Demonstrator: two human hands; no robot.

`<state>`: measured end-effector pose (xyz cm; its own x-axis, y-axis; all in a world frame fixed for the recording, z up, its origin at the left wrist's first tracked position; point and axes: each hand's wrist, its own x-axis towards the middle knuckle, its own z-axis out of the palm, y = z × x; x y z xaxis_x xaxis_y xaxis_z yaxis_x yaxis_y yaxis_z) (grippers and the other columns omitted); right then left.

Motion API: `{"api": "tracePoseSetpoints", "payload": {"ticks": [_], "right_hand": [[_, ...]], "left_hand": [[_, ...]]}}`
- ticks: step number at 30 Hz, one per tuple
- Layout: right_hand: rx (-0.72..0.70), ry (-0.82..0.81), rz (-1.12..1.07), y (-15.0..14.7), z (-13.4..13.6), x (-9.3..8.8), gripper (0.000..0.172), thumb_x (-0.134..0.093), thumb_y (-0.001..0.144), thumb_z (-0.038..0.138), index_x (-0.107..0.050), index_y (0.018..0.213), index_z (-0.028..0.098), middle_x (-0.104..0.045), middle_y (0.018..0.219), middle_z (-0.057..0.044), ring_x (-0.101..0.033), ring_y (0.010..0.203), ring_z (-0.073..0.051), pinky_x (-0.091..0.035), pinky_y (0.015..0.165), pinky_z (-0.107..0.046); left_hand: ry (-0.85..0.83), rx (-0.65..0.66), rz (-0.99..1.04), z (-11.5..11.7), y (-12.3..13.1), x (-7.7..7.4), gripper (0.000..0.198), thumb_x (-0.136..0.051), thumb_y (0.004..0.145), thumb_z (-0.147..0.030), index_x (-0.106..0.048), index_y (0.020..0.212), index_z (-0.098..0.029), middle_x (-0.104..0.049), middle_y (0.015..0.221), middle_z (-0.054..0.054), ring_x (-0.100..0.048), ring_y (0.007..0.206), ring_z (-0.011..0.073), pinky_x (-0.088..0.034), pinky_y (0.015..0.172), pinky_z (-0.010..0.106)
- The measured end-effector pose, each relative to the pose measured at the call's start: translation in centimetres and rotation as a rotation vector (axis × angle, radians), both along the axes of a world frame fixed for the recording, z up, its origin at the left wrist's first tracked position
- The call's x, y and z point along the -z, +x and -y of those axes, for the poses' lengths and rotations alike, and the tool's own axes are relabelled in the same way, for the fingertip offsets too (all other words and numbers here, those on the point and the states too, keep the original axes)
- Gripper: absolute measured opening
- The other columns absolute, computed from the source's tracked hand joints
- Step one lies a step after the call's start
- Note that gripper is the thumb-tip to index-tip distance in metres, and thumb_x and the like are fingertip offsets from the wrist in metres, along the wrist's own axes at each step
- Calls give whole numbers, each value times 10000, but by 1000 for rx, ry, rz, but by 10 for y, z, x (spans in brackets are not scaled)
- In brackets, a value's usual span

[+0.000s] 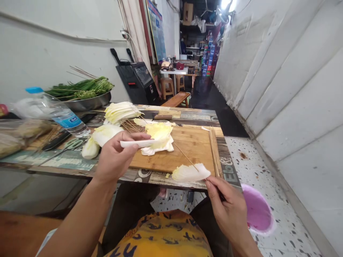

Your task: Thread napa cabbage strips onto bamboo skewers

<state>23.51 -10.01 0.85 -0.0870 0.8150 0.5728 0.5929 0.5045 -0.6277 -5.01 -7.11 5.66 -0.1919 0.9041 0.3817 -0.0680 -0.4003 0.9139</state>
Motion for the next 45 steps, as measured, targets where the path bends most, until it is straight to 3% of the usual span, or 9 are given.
{"api": "tracePoseSetpoints", "payload": {"ticks": [9,16,21,28,36,45], "right_hand": [[-212,-49,91,-8,3,-10,164,-543,890,186,-689,962,207,-747,865,-35,-699,736,-144,-541,649,-203],[-257,-157,145,-6,2,-8,229,-503,916,215,-694,1041,213,-744,891,-50,-697,775,-167,-539,673,-246],[-243,-163,136,-7,2,-9,251,-487,919,240,-706,1040,220,-750,922,-58,-701,750,-177,-547,662,-261],[-234,-164,124,-7,1,-6,220,-510,906,221,-710,999,209,-751,899,-51,-703,756,-166,-547,670,-238],[-243,-171,128,-9,-1,-7,243,-497,910,235,-720,1004,226,-755,890,-47,-710,748,-176,-557,657,-246],[-285,-197,167,-6,-3,-6,259,-484,920,254,-711,1044,242,-752,898,-44,-707,755,-182,-556,653,-258]], "left_hand": [[-308,239,169,8,18,23,199,-741,725,-300,-693,858,-160,-651,725,2,-545,644,85,-423,599,183],[-471,321,265,13,28,30,450,-717,736,-414,-644,1126,-201,-607,647,-12,-559,620,113,-408,561,200],[-503,302,306,12,30,34,384,-763,681,-407,-681,962,-159,-583,629,-25,-515,543,76,-385,520,181],[-493,310,332,14,31,32,279,-748,706,-389,-623,732,-140,-632,683,0,-498,524,56,-395,521,174],[-509,234,325,12,28,35,268,-788,652,-371,-683,712,-132,-652,673,14,-505,538,68,-409,554,192],[-509,267,246,14,28,38,287,-758,675,-411,-690,647,-134,-619,625,21,-489,540,85,-404,561,217]]}}
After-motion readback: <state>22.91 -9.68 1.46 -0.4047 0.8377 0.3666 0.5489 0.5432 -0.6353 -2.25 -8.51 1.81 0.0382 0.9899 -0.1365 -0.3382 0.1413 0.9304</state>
